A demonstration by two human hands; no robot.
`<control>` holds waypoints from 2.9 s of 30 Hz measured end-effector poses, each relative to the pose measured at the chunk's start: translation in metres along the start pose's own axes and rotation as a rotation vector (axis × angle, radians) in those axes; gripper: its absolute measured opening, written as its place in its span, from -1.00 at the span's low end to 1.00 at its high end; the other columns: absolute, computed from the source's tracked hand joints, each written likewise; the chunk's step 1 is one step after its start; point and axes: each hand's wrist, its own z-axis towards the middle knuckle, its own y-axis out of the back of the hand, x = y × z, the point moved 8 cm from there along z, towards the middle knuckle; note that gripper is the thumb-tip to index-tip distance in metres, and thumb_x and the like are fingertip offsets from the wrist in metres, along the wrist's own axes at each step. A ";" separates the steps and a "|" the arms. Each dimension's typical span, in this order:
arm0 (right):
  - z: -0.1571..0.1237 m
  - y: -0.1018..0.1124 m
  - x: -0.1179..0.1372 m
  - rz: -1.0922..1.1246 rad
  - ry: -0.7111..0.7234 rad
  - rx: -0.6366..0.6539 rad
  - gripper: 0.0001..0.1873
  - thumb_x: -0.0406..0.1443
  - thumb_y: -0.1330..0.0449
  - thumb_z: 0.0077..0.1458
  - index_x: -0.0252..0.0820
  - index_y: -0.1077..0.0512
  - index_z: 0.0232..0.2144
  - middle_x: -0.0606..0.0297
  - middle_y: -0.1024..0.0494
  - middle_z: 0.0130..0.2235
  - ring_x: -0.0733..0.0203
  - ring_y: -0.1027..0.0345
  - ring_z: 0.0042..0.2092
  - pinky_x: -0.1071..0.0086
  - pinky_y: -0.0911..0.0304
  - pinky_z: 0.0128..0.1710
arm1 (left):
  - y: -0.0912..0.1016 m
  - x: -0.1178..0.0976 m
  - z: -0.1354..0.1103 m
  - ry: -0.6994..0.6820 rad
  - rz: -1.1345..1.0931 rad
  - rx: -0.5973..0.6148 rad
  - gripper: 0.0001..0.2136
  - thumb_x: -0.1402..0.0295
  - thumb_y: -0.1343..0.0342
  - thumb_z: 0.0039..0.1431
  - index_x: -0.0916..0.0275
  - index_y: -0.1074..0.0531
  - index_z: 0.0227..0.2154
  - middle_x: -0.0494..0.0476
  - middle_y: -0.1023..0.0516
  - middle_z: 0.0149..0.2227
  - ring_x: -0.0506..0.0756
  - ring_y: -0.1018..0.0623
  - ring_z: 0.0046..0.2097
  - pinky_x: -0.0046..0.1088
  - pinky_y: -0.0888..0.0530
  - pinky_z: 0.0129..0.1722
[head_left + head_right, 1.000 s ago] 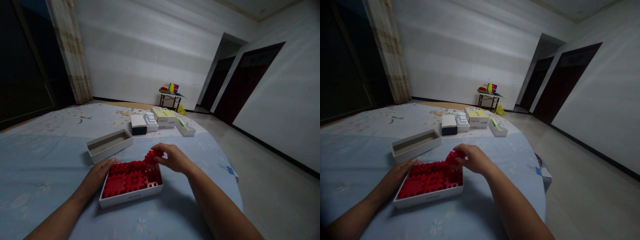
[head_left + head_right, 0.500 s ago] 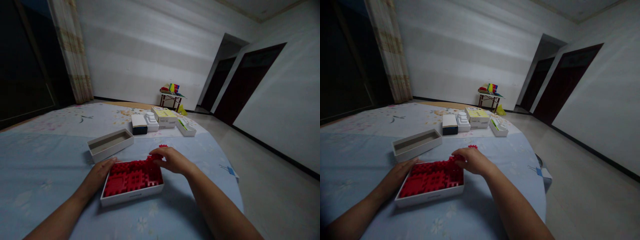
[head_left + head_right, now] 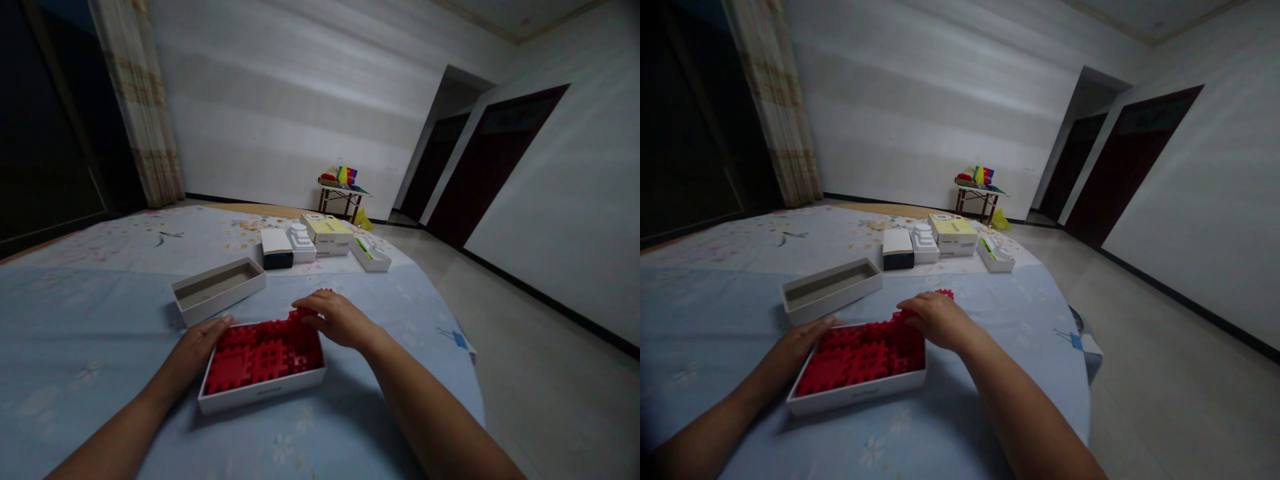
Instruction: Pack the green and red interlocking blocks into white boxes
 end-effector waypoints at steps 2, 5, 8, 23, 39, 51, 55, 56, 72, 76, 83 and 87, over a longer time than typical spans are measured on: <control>0.000 0.001 0.001 0.010 0.005 -0.001 -0.70 -0.34 -0.04 0.12 -0.15 -0.36 -0.07 0.19 -0.47 -0.17 0.22 -0.32 -0.15 0.37 -0.19 -0.13 | -0.003 0.001 0.001 0.006 -0.020 0.060 -0.54 -0.02 0.06 0.00 0.24 -0.56 -0.36 0.09 -0.63 -0.39 0.19 -0.56 -0.28 -0.36 -0.44 -0.19; -0.002 0.010 0.000 0.049 -0.010 -0.031 -0.69 -0.35 -0.06 0.10 -0.17 -0.35 -0.07 0.19 -0.48 -0.18 0.25 -0.33 -0.17 0.40 -0.20 -0.15 | 0.006 -0.003 0.002 -0.019 0.044 0.009 -0.55 -0.02 0.05 -0.02 0.23 -0.55 -0.35 0.10 -0.62 -0.34 0.19 -0.54 -0.22 -0.37 -0.42 -0.14; -0.004 0.024 -0.005 0.081 -0.062 -0.101 -0.69 -0.33 -0.09 0.08 -0.16 -0.35 -0.08 0.20 -0.48 -0.16 0.25 -0.33 -0.16 0.39 -0.18 -0.12 | 0.014 -0.021 0.001 -0.109 0.191 -0.098 -0.59 -0.01 0.00 -0.05 0.19 -0.54 -0.35 0.10 -0.60 -0.25 0.19 -0.51 -0.14 -0.37 -0.37 -0.07; -0.003 0.010 -0.015 0.003 -0.070 -0.095 -0.69 -0.35 -0.10 0.06 -0.15 -0.37 -0.10 0.21 -0.48 -0.17 0.23 -0.33 -0.17 0.39 -0.19 -0.14 | -0.056 -0.080 -0.001 -0.355 0.632 0.164 -0.81 0.23 -0.04 0.00 0.14 -0.49 -0.37 0.09 -0.54 -0.32 0.14 -0.48 -0.21 -0.36 -0.35 -0.18; -0.001 0.005 -0.001 -0.027 -0.001 -0.072 -0.70 -0.34 -0.11 0.05 -0.19 -0.37 -0.12 0.18 -0.48 -0.20 0.22 -0.33 -0.17 0.40 -0.20 -0.17 | -0.047 -0.074 -0.001 -0.358 0.560 0.196 -0.81 0.27 -0.01 0.02 0.12 -0.50 -0.35 0.06 -0.55 -0.28 0.11 -0.49 -0.19 -0.38 -0.37 -0.16; 0.001 -0.002 -0.002 0.026 -0.004 -0.044 -0.69 -0.37 -0.07 0.06 -0.21 -0.37 -0.10 0.16 -0.49 -0.17 0.20 -0.35 -0.15 0.39 -0.20 -0.16 | -0.042 -0.070 -0.004 -0.332 0.500 0.166 -0.81 0.28 -0.02 0.01 0.13 -0.49 -0.33 0.05 -0.55 -0.27 0.11 -0.51 -0.20 -0.38 -0.40 -0.15; 0.003 -0.005 0.000 0.001 0.020 -0.036 -0.69 -0.36 -0.05 0.09 -0.21 -0.36 -0.09 0.16 -0.49 -0.17 0.21 -0.35 -0.14 0.41 -0.19 -0.16 | -0.043 -0.072 -0.006 -0.367 0.491 0.173 -0.79 0.33 -0.01 0.00 0.11 -0.49 -0.30 0.04 -0.55 -0.26 0.10 -0.50 -0.19 -0.39 -0.40 -0.14; 0.003 -0.005 0.001 -0.019 0.021 -0.033 -0.69 -0.37 -0.04 0.09 -0.21 -0.36 -0.09 0.16 -0.50 -0.17 0.21 -0.35 -0.14 0.40 -0.19 -0.15 | -0.044 -0.072 -0.006 -0.378 0.489 0.177 -0.79 0.33 -0.01 0.00 0.11 -0.49 -0.30 0.04 -0.54 -0.26 0.10 -0.50 -0.18 -0.39 -0.39 -0.14; 0.004 -0.002 0.007 -0.062 0.037 0.067 -0.67 -0.42 -0.03 0.09 -0.24 -0.38 -0.08 0.13 -0.51 -0.18 0.19 -0.34 -0.15 0.39 -0.17 -0.16 | -0.051 -0.103 -0.033 -0.571 0.780 0.079 -0.74 0.32 0.09 0.12 0.17 -0.47 -0.22 0.17 -0.49 -0.19 0.15 -0.43 -0.14 -0.24 -0.33 -0.10; 0.003 -0.002 0.010 -0.051 0.030 0.069 -0.69 -0.38 -0.03 0.10 -0.22 -0.39 -0.09 0.17 -0.51 -0.19 0.21 -0.34 -0.16 0.42 -0.17 -0.17 | -0.085 -0.110 -0.061 -0.564 0.818 0.189 -0.70 0.22 0.10 0.14 0.11 -0.46 -0.16 0.15 -0.50 -0.12 0.17 -0.43 -0.11 -0.20 -0.32 -0.08; 0.004 -0.016 0.009 -0.091 0.073 0.064 -0.69 -0.38 -0.02 0.12 -0.20 -0.37 -0.08 0.17 -0.52 -0.25 0.25 -0.35 -0.23 0.44 -0.16 -0.23 | -0.106 -0.096 -0.071 -0.504 0.827 0.276 -0.65 0.10 0.16 0.15 0.04 -0.45 -0.14 0.12 -0.46 -0.06 0.22 -0.37 0.00 -0.14 -0.27 0.00; 0.004 -0.023 0.005 -0.060 0.104 0.086 -0.71 -0.37 -0.02 0.12 -0.17 -0.39 -0.11 0.18 -0.52 -0.22 0.23 -0.33 -0.20 0.39 -0.15 -0.17 | -0.101 -0.095 -0.067 -0.471 0.791 0.349 -0.64 0.09 0.15 0.14 0.00 -0.44 -0.12 0.11 -0.46 -0.05 0.21 -0.38 0.01 -0.14 -0.27 0.01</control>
